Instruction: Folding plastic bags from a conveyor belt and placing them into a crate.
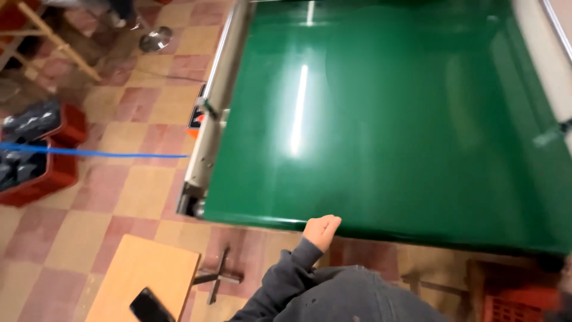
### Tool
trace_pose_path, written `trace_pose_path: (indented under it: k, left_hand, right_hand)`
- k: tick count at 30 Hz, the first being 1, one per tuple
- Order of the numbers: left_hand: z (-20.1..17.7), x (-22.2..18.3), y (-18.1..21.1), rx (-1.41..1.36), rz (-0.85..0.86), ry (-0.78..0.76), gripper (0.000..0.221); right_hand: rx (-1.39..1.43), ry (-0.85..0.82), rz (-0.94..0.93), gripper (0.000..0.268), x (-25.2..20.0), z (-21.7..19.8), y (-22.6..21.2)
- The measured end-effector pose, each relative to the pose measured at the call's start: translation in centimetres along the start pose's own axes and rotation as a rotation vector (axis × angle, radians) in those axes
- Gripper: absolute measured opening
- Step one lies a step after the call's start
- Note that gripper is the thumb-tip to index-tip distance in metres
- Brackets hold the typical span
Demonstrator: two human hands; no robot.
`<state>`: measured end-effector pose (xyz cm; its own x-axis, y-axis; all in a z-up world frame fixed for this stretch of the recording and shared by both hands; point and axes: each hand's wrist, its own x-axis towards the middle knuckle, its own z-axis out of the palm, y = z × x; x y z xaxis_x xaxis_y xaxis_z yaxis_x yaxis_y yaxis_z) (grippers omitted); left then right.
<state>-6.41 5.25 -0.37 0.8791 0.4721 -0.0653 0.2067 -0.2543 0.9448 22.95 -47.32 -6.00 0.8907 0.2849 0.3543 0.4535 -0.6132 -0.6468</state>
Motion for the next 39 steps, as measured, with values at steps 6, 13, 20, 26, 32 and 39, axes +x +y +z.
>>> trace_pose_path:
  k: [6,13,20,26,32,39]
  left_hand:
    - [-6.4,-4.8,-8.6,-0.156,-0.153,0.255,0.052]
    - [-9.7,-9.6,-15.7,0.011,-0.426,0.319,0.063]
    - [-9.9,-10.8,-16.3,0.078,-0.391,0.442,0.061]
    - [-8.8,-11.1,-17.3,0.080,-0.283,0.370,0.039]
    - [-8.1,-11.0,-19.1,0.049,-0.262,0.246,0.039]
    - [-7.0,-9.4,-21.1,-0.078,-0.234,0.089,0.035]
  right_hand:
    - [0.293,-0.139,0.057,0.042,-4.8,18.7,-14.2]
    - [0.508,-0.333,0.399,0.040,-10.6,26.5,-18.2]
    - [0.138,-0.423,0.586,0.053,-12.0,28.9,-18.7]
    - [0.076,-0.496,0.546,0.050,-13.6,29.5,-18.0]
    - [0.152,-0.517,0.649,0.053,-15.1,29.9,-16.6]
    - [0.147,-0.298,0.641,0.043,-15.6,29.4,-10.4]
